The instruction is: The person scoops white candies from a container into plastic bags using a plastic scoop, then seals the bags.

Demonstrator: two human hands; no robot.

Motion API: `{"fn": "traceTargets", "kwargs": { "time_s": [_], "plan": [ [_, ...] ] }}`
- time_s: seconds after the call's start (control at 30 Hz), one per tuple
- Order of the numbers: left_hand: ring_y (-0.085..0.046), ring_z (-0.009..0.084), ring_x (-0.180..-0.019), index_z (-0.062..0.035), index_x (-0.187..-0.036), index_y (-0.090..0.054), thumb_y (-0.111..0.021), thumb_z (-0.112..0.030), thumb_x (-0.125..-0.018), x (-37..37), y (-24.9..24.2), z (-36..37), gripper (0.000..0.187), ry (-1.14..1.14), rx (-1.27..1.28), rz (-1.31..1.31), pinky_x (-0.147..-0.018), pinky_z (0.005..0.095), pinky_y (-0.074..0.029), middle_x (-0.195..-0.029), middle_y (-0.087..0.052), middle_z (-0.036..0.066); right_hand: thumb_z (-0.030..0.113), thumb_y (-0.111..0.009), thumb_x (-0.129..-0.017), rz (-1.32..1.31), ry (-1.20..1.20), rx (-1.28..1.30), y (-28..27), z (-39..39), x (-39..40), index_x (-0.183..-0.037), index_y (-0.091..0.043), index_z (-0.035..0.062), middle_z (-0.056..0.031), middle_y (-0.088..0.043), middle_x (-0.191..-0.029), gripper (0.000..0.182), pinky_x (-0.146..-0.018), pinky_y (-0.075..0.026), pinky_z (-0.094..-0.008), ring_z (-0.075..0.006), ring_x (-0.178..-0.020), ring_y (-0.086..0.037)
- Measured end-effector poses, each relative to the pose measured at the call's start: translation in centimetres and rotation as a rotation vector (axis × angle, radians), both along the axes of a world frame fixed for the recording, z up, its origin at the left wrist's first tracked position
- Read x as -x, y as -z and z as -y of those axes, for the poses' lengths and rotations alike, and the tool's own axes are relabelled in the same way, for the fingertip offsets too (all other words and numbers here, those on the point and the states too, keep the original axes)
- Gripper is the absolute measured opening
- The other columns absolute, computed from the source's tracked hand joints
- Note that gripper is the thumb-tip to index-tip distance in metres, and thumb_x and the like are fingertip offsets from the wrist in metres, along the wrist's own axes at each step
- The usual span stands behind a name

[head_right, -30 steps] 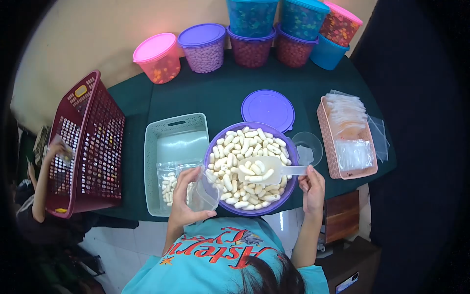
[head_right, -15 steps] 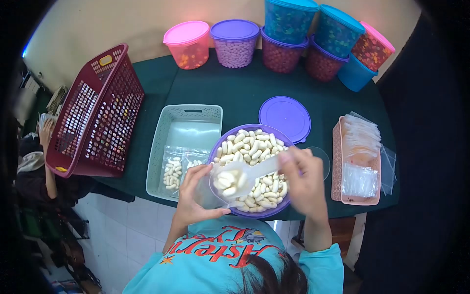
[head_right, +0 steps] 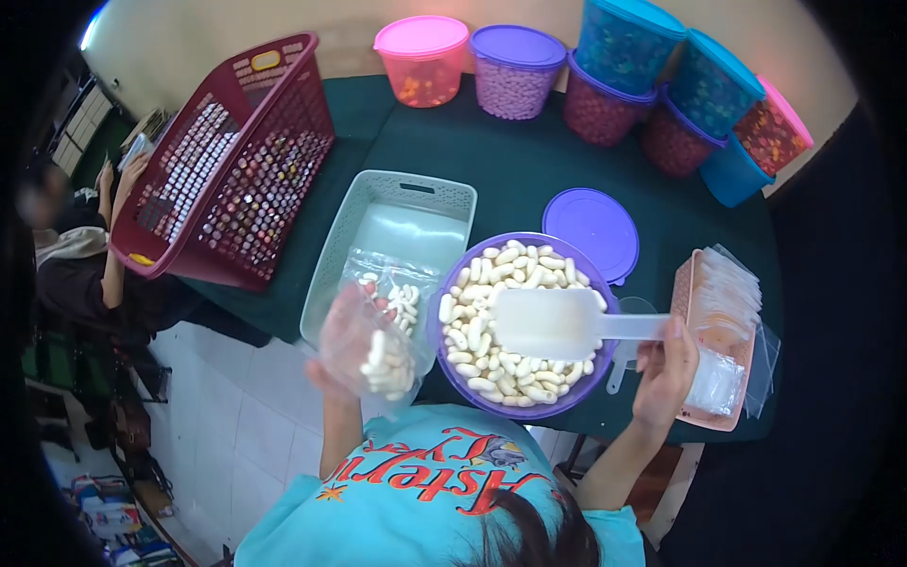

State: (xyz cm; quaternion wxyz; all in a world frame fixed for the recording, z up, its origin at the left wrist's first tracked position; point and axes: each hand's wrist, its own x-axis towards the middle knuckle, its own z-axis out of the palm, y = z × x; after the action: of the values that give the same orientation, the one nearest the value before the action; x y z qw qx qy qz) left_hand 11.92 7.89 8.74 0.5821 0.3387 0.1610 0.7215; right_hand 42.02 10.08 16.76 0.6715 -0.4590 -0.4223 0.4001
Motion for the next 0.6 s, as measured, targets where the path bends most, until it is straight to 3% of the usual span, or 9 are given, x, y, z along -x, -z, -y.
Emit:
{"fn": "traceTargets", "kwargs": {
  "time_s": [0.03, 0.07, 0.13, 0.27, 0.4, 0.43, 0.47, 0.57, 0.6],
  "plan": [
    [-0.035, 0.0318, -0.116, 0.0, -0.13, -0.019, -0.052, -0.064, -0.064, 0.8, -0.4, 0.2, 0.098, 0.006, 0.042, 0.01, -0.099, 0.0446, -0.026, -0.127, -0.031, 0.019, 0.022, -0.041, -0.089, -0.015, 0.059, 0.04, 1.1, 0.3, -0.6, -0.071, -0.049, 0.0039, 0.0001, -0.043, -0.059, 0.027, -0.044, -0.026, -0.019, -0.0051, -0.05, -0.035],
    [-0.035, 0.0318, -0.116, 0.0, -0.13, -0.019, -0.052, -0.064, -0.064, 1.3, -0.3, -0.2, 0.098, -0.004, 0.046, 0.006, -0.099, 0.0446, -0.026, -0.127, -0.031, 0.019, 0.023, -0.041, -0.089, -0.029, 0.123, 0.081, 2.2, 0.5, -1.0, -0.071, -0.05, 0.0036, -0.0001, -0.044, -0.06, 0.028, -0.045, -0.026, -0.0193, -0.0051, -0.05, -0.035],
    [-0.032, 0.0329, -0.117, -0.0013, -0.13, -0.02, -0.045, -0.068, -0.066, 1.8, 0.1, -0.6, 0.095, 0.23, -0.016, 0.547, -0.099, 0.0462, -0.023, -0.128, -0.029, 0.019, 0.023, -0.041, -0.089, 0.022, 0.107, 0.117, 3.7, 1.5, -2.2, -0.071, -0.051, 0.0032, -0.0003, -0.044, -0.06, 0.028, -0.045, -0.026, -0.0195, -0.0052, -0.05, -0.035],
    [-0.036, 0.0322, -0.113, -0.0023, -0.129, -0.023, -0.041, -0.067, -0.069, 1.4, 0.8, -1.4, 0.09, 0.289, 0.03, 0.646, -0.096, 0.0457, -0.027, -0.128, -0.03, 0.02, 0.024, -0.042, -0.089, 0.158, 0.174, 0.204, 5.6, 2.1, -2.9, -0.07, -0.051, 0.0029, -0.0004, -0.044, -0.06, 0.03, -0.046, -0.026, -0.0195, -0.0053, -0.05, -0.035],
    [-0.038, 0.0314, -0.109, -0.0007, -0.127, -0.027, -0.037, -0.067, -0.072, 1.5, 0.7, -1.4, 0.087, 0.319, 0.146, 0.536, -0.092, 0.0441, -0.031, -0.128, -0.03, 0.021, 0.022, -0.039, -0.089, 0.286, 0.244, 0.197, 5.9, 2.3, -1.1, -0.082, -0.054, 0.001, -0.0003, -0.047, -0.063, 0.027, -0.052, -0.03, -0.0207, -0.0066, -0.057, -0.038],
    [-0.039, 0.0321, -0.108, -0.0001, -0.126, -0.028, -0.032, -0.068, -0.073, 1.3, 0.7, -1.3, 0.087, 0.311, 0.183, 0.5, -0.092, 0.0432, -0.032, -0.129, -0.028, 0.023, 0.023, -0.038, -0.089, 0.371, 0.261, 0.212, 5.8, 2.4, -0.6, -0.09, -0.054, 0.0002, -0.002, -0.05, -0.071, 0.028, -0.058, -0.032, -0.0211, -0.0075, -0.063, -0.04],
    [-0.039, 0.0321, -0.108, -0.0001, -0.126, -0.028, -0.032, -0.068, -0.073, 1.3, 0.7, -1.3, 0.087, 0.339, 0.187, 0.5, -0.092, 0.0432, -0.032, -0.129, -0.028, 0.023, 0.02, -0.041, -0.088, 0.401, 0.254, 0.211, 5.4, 2.7, -0.1, -0.093, -0.053, -0.0004, -0.004, -0.052, -0.083, 0.024, -0.067, -0.036, -0.0218, -0.0085, -0.072, -0.044],
    [-0.04, 0.0337, -0.109, 0.001, -0.128, -0.024, -0.026, -0.07, -0.073, 1.2, 0.4, -1.0, 0.089, 0.404, 0.251, 0.38, -0.093, 0.0422, -0.032, -0.131, -0.025, 0.023, 0.011, -0.05, -0.085, 0.315, 0.306, 0.083, 5.1, 3.1, 1.5, -0.1, -0.049, 0.0002, -0.0058, -0.05, -0.094, 0.019, -0.08, -0.036, -0.0249, -0.0112, -0.089, -0.046],
    [-0.04, 0.0337, -0.109, 0.001, -0.128, -0.024, -0.026, -0.07, -0.073, 1.1, 0.3, -0.9, 0.089, 0.428, 0.256, 0.376, -0.093, 0.0422, -0.032, -0.131, -0.025, 0.023, 0.01, -0.051, -0.084, 0.278, 0.332, 0.067, 5.1, 3.1, 2.0, -0.098, -0.049, 0.0002, -0.0064, -0.052, -0.094, 0.017, -0.08, -0.036, -0.0246, -0.0114, -0.088, -0.047]
  ]
}}
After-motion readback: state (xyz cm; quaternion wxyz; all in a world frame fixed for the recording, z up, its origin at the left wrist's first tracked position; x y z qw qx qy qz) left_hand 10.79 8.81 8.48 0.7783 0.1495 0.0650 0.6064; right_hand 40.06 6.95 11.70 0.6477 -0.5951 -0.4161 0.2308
